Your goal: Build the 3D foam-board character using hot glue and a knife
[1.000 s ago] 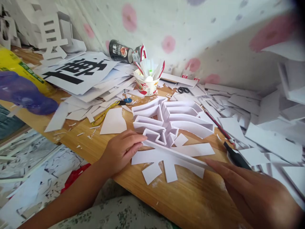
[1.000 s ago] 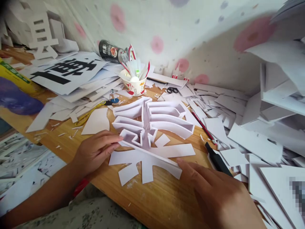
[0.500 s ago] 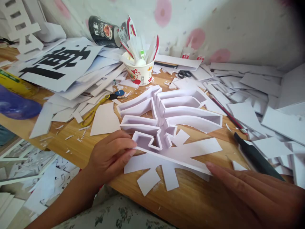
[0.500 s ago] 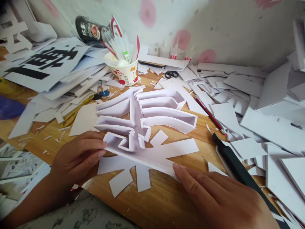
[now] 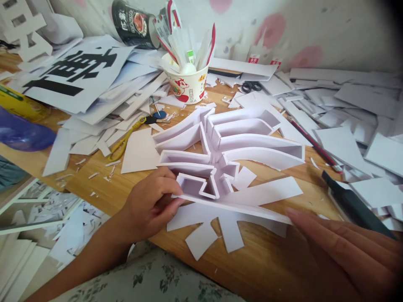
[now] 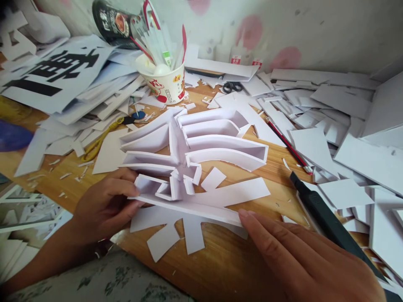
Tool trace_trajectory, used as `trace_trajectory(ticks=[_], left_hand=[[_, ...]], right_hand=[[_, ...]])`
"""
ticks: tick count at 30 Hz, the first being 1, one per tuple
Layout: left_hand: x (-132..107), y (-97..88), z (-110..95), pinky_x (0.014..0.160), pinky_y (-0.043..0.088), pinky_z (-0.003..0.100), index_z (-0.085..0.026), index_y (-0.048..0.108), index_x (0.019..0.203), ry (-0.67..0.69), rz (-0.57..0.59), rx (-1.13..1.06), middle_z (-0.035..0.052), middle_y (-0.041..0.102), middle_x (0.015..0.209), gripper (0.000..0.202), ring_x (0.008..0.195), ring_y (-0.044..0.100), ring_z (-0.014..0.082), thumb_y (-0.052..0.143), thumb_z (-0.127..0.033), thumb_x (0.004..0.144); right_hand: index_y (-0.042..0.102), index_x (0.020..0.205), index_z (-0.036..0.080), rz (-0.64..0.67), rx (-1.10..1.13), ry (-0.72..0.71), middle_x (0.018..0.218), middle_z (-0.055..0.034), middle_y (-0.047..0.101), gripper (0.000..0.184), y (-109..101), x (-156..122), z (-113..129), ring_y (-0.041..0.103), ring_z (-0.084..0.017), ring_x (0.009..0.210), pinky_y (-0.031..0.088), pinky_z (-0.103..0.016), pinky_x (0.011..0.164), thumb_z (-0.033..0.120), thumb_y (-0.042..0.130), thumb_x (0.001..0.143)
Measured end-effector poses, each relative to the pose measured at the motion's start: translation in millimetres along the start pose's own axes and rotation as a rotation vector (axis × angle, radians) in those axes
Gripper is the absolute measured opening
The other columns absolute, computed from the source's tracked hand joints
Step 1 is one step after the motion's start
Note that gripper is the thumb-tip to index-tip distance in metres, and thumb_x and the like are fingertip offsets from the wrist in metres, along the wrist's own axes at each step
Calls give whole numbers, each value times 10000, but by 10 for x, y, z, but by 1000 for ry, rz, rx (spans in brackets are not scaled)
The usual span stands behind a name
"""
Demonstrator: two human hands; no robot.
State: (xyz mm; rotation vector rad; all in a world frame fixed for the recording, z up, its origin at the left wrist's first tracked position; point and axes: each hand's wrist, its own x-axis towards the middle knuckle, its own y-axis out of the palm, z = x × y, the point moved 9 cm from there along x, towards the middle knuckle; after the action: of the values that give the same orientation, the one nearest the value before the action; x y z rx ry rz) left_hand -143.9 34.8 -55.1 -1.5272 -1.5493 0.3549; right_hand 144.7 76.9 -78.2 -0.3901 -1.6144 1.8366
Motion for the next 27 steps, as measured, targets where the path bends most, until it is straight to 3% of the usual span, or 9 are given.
trace_trajectory(ticks=[5,9,14,18,20,22,27], left_hand=[[-19,-6,1,651,468,260,-217,548,967,-18,52,-102,21,570,789,208,773,559,136,505,-61,837],[-8,-5,4,671,474,257,-219,588,922,-32,85,-157,20,579,800,205,778,562,133,488,-56,848],[9,-7,0,669,462,248,-219,585,956,-24,72,-189,15,570,804,208,772,550,127,477,-69,861],[15,-22,9,689,458,253,-218,580,928,-25,42,-219,10,581,791,153,781,550,127,490,-101,886],[11,-22,34,695,456,265,-215,585,919,-43,27,-242,15,581,786,125,773,548,133,493,-132,901],[2,-10,60,703,451,273,-209,591,927,-52,18,-267,23,577,796,120,774,541,136,489,-148,908],[-33,12,121,737,432,281,-197,579,941,-37,-36,-317,36,580,856,89,818,537,145,556,-142,875]], right_hand=[[402,1470,351,-30,-73,8,1228,-59,686,566,40,-25,-49,701,-278,1014,585,-393,833,307,437,906],[340,1501,344,0,-80,10,1242,-82,675,613,55,-16,-52,695,-315,1016,573,-448,846,371,464,901],[283,1520,350,40,-67,-20,1297,-69,644,683,78,61,-30,674,-310,1071,565,-439,867,261,528,888],[395,1474,348,-147,-136,-109,1172,-16,717,621,-64,156,-1,728,-245,927,591,-320,713,178,508,888],[446,1450,308,-157,-156,-165,1112,-16,740,566,-95,208,66,738,-219,855,580,-283,662,202,508,897],[510,1400,262,-148,-138,-141,1061,-24,752,486,-129,271,117,733,-203,837,568,-272,676,211,488,917],[675,1125,202,-323,-119,-69,877,-18,764,278,-303,356,284,696,-158,690,501,-259,618,140,529,897]])
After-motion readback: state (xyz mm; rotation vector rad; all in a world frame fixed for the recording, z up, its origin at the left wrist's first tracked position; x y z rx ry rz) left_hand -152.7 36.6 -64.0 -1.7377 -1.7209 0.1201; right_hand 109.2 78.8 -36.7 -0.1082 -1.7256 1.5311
